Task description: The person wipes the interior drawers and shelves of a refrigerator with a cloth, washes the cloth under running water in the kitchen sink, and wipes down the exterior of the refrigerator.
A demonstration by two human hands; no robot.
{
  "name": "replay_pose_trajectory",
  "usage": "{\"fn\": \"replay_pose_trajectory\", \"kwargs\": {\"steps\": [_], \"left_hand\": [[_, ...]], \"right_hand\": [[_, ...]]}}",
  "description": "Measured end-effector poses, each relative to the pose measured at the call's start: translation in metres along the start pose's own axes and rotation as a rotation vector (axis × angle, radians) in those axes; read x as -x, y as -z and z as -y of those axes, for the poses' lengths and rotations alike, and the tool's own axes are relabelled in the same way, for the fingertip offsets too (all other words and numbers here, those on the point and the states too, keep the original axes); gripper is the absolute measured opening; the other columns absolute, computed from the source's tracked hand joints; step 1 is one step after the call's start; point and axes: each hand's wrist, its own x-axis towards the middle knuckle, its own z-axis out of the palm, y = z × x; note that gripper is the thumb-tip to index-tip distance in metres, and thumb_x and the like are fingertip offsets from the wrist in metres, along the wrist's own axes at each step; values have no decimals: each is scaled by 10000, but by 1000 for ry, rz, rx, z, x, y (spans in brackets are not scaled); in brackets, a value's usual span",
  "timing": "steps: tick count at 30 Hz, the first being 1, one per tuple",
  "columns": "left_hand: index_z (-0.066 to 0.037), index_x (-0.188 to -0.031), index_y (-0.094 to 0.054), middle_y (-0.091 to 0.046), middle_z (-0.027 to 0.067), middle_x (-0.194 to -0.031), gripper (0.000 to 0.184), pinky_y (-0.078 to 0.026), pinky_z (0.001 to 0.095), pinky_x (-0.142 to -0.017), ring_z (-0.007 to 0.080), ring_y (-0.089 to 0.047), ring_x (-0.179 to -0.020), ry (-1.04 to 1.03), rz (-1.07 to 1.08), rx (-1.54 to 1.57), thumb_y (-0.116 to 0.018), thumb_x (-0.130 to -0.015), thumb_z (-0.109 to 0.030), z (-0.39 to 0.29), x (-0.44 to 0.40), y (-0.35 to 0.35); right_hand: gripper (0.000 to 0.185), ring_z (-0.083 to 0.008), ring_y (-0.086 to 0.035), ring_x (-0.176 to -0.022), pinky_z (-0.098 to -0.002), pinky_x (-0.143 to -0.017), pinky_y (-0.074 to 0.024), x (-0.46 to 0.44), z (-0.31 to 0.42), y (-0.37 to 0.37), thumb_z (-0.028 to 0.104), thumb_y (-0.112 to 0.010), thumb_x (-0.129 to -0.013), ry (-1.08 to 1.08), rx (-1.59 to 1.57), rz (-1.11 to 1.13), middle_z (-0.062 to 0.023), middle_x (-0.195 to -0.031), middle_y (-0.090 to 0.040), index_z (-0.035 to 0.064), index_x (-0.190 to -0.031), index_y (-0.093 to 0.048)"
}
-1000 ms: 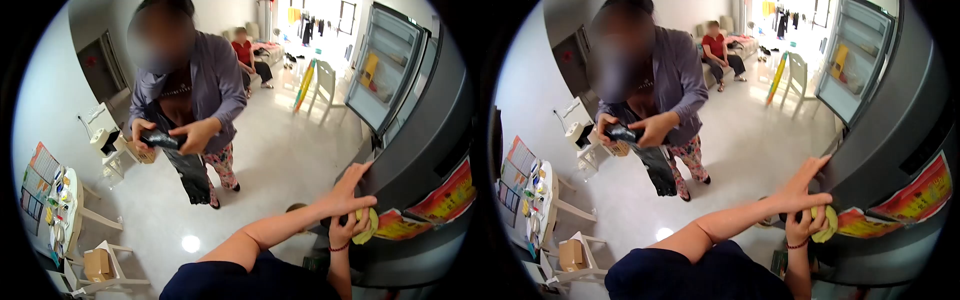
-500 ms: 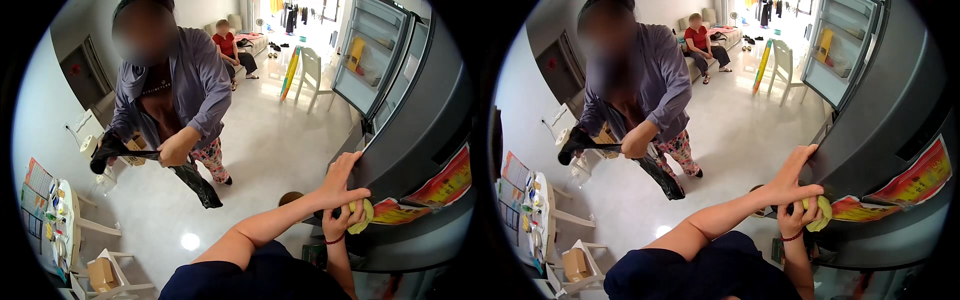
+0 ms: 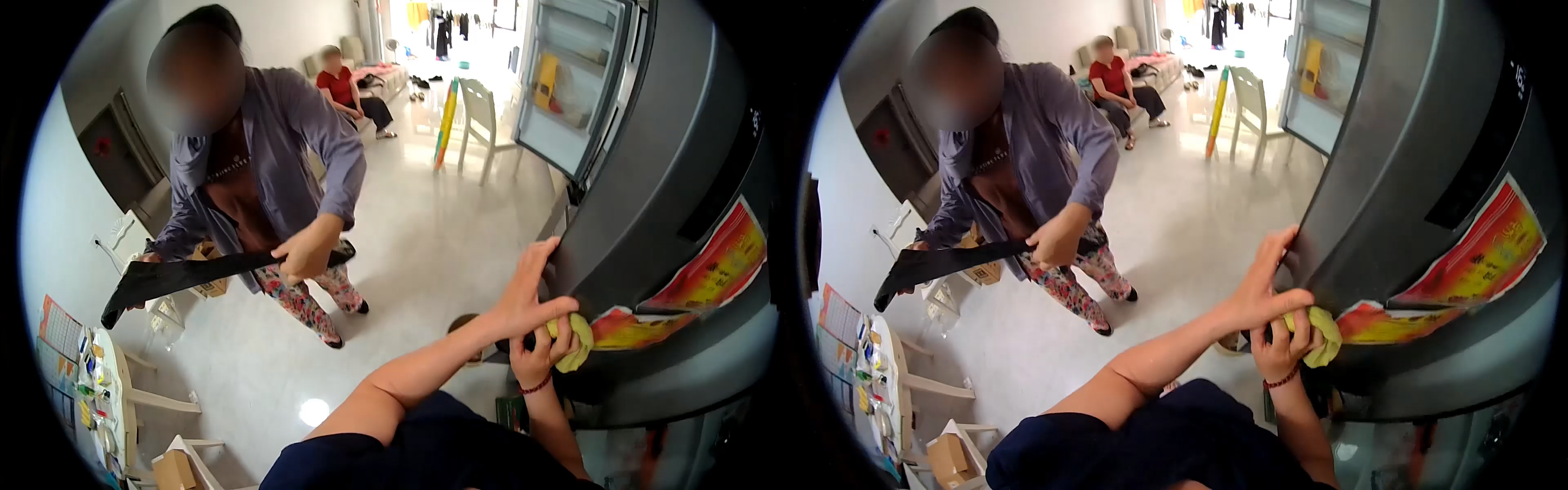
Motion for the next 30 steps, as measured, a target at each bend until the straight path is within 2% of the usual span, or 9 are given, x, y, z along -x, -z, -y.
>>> {"fn": "replay_pose_trajectory", "kwargs": {"steps": [8, 11, 12, 15, 16, 21, 24, 27, 30], "left_hand": [[-15, -1429, -266, -396, 115, -1312, 814, -357, 382, -989, 236, -417, -1196, 16, 51, 71, -703, -783, -249, 2, 2, 3], [-26, -1434, -282, -409, 102, -1335, 746, -356, 388, -993, 218, -415, -1218, 138, 113, 263, -639, -847, -317, -1, 1, 12], [-37, -1424, -325, -450, 91, -1328, 697, -353, 395, -1000, 204, -408, -1241, 214, 167, 497, -483, -922, -493, 2, 0, 18], [-24, -1401, -368, -485, 94, -1315, 773, -347, 394, -1009, 204, -409, -1243, 284, 213, 746, -284, -935, -634, 12, -4, 23], [-7, -1388, -380, -494, 97, -1313, 844, -346, 392, -1022, 217, -435, -1231, 306, 225, 782, -193, -920, -684, 12, -5, 24], [-20, -1406, -363, -469, 99, -1358, 817, -312, 379, -1063, 217, -433, -1248, 448, 173, 1184, -179, -935, -662, 1, 2, 26], [-17, -1408, -361, -441, 98, -1399, 792, -250, 351, -1105, 199, -399, -1288, 536, 36, 1186, -177, -950, -636, 7, 10, 23], [-11, -1401, -368, -455, 81, -1387, 783, -239, 344, -1106, 198, -396, -1290, 397, 57, 1135, -179, -955, -626, 13, 7, 16], [-4, -1398, -370, -462, 82, -1382, 774, -239, 343, -1105, 200, -400, -1287, 458, 3, 1186, -185, -960, -615, 15, 5, 16]], "right_hand": [[202, -289, -448, -988, -379, -868, -347, -12, 2, 10, 187, -706, -752, 3, 39, -46, -58, -1185, -519, 157, -931, -617], [205, -255, -424, -971, -375, -858, -351, -25, 0, 20, 112, -680, -656, 32, -37, -24, -22, -1139, -537, 171, -836, -603], [202, -241, -429, -974, -370, -852, -355, -29, -2, 24, 121, -683, -658, 79, -50, -1, -1, -1139, -549, 182, -835, -606], [137, -169, -462, -969, -318, -830, -384, -61, -7, 33, 160, -668, -721, 280, -17, 27, 77, -1158, -574, 224, -837, -634], [122, -158, -468, -981, -308, -826, -398, -72, -9, 37, 166, -651, -742, 378, -4, 43, 73, -1172, -570, 224, -848, -645], [165, -175, -497, -1016, -341, -888, -425, -120, -11, 41, 165, -629, -749, 680, 51, 236, 2, -1218, -560, 143, -912, -641], [223, -269, -506, -1072, -363, -941, -427, -157, -15, 41, 100, -562, -794, 577, -140, 392, -99, -1324, -507, 44, -1003, -614], [268, -279, -499, -1106, -338, -952, -416, -221, -5, 68, 46, -579, -767, 523, 40, 298, -115, -1323, -506, 28, -1035, -595], [285, -292, -511, -1115, -344, -961, -412, -212, -5, 66, 94, -548, -791, 583, 213, 519, -168, -1241, -528, -5, -1056, -584]]}}
